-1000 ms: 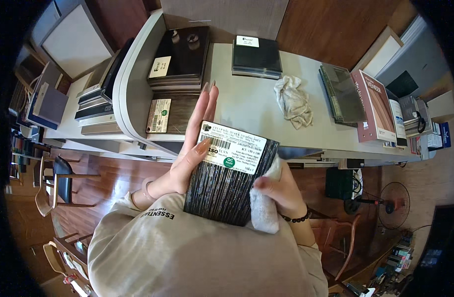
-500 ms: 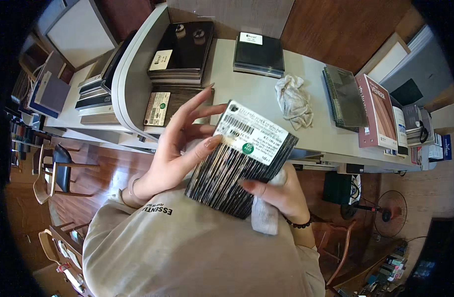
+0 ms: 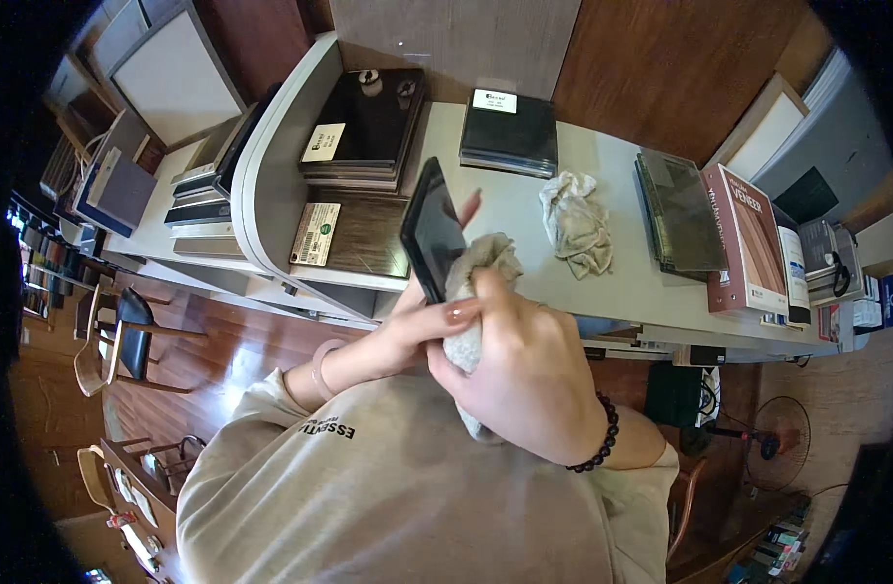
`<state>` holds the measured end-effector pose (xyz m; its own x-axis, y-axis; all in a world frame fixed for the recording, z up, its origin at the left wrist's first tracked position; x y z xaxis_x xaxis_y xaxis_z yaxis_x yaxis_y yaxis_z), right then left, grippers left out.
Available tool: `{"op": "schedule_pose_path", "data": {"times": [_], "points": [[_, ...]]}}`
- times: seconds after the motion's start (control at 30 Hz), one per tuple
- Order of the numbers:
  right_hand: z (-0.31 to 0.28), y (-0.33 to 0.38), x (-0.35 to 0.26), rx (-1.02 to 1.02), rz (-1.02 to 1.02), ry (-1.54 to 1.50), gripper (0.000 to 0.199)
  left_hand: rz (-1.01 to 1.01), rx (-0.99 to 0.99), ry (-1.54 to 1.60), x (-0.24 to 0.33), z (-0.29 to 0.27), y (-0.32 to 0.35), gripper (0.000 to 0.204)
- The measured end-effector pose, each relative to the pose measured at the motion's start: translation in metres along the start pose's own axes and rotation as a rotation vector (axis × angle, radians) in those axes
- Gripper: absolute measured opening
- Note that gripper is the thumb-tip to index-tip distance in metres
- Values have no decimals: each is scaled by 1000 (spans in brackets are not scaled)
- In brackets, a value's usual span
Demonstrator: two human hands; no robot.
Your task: Wiping various objects including tiles, notebooks, and hair extensions with a cloth at a workstation.
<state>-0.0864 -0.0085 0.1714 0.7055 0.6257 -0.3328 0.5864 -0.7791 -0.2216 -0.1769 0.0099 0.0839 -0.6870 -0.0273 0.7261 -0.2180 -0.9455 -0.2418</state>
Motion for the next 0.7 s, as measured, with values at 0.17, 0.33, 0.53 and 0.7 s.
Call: {"op": "schedule_pose_path", "data": {"times": [0.17,0.33,0.53,0.7], "points": [[-23,6,14,-71,-312,-198,47,-216,-219,931,5,11,-1,92],[-37,-5,74,568,-60,-129,53,-293,-57,1011,-10,13,6,84],[13,-32,27,273,-413,-13,52,-57,258,690,-20,-3,12,86],[17,-9,15,137,-632,-46,39,-164,210,871,-27,-4,11,85]]}}
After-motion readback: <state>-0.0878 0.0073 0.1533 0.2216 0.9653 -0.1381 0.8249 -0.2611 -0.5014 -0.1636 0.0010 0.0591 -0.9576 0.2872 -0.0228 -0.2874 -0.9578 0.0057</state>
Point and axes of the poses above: each hand's wrist, its own y-axis away from the middle knuckle, its own z-axis out of the palm, x = y × z, the point moved 6 cm from there along -y, towards the middle knuckle, and after that the axes turned 12 degrees about y, right-handed, at the moved point
